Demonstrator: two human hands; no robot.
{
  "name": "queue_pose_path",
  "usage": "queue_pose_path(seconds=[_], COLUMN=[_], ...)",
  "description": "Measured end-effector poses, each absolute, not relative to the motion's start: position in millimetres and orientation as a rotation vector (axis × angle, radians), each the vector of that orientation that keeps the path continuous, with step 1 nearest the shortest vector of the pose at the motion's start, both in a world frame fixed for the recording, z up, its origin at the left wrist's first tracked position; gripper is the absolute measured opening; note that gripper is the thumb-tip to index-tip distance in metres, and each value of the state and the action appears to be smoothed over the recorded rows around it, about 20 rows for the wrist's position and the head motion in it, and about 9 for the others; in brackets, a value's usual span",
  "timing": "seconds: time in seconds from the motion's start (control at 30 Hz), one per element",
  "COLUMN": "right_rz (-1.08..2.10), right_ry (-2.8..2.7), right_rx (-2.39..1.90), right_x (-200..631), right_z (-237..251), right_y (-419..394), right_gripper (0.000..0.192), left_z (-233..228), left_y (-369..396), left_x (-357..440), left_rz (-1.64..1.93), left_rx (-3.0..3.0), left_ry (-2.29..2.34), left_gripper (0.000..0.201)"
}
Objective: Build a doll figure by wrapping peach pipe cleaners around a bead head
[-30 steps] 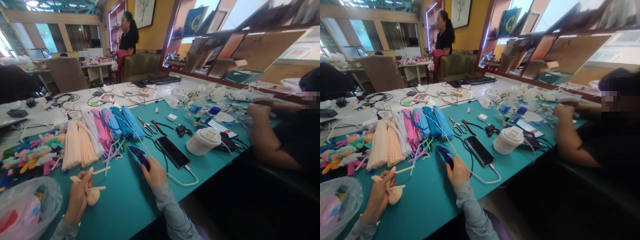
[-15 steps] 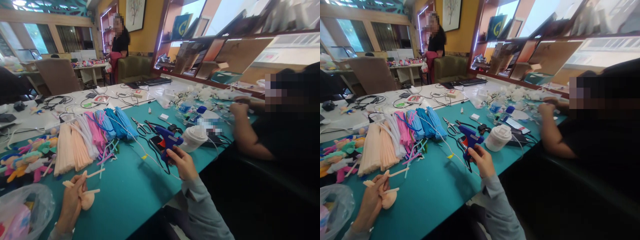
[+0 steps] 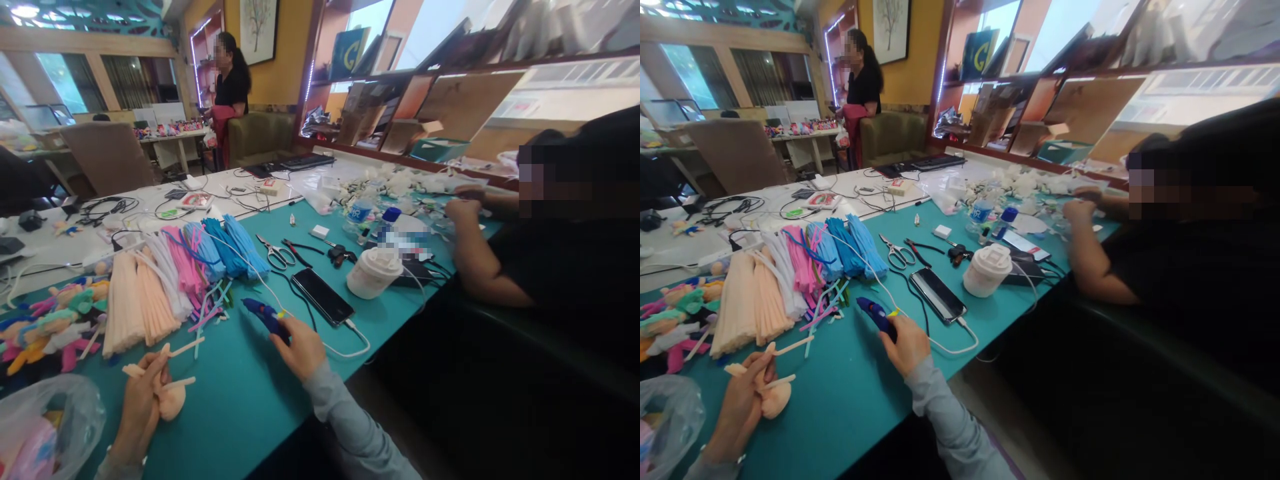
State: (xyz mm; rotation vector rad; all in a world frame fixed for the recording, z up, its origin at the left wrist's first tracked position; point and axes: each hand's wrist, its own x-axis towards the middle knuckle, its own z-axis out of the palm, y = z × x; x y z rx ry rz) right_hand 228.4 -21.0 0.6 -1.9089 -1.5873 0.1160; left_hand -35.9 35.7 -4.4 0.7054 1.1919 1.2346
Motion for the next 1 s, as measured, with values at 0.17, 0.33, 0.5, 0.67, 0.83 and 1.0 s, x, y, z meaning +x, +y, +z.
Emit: queue_pose_path(seconds=[0.17,0.33,0.5,0.67,0.83,1.0], right_rz=[0.064,0.040,-0.003,0.028,0.459,0.870], right_ry=[-1.660,-1.587,-1.629,-1.700,-1.680,-1.308], right_rx=[-1.944,-2.011,-2.111,-2.033,-1.775,-1.576], right_x=[231,263,282,284,297,302], right_z=[-5,2,1,0,8,30], right_y=[-24,-31,-19,4,23,21], right_gripper=[0.024,0.023,0.019,0.027,0.019,0.023], left_z=[-4,-3,-7,-21,-22,10], left_y=[36,37,36,31,32,33], left_x=[-36,-35,-36,-34,-16,19], left_rz=[1.227,1.185,1.072,1.032,0.972,0.897], left_rx=[0.692,0.651,0.567,0.609,0.634,0.746], left_ry=[1.180,1.145,0.974,0.759,0.645,0.494], left_gripper=[0.034,0.037,0.033,0.031,0.027,0.014])
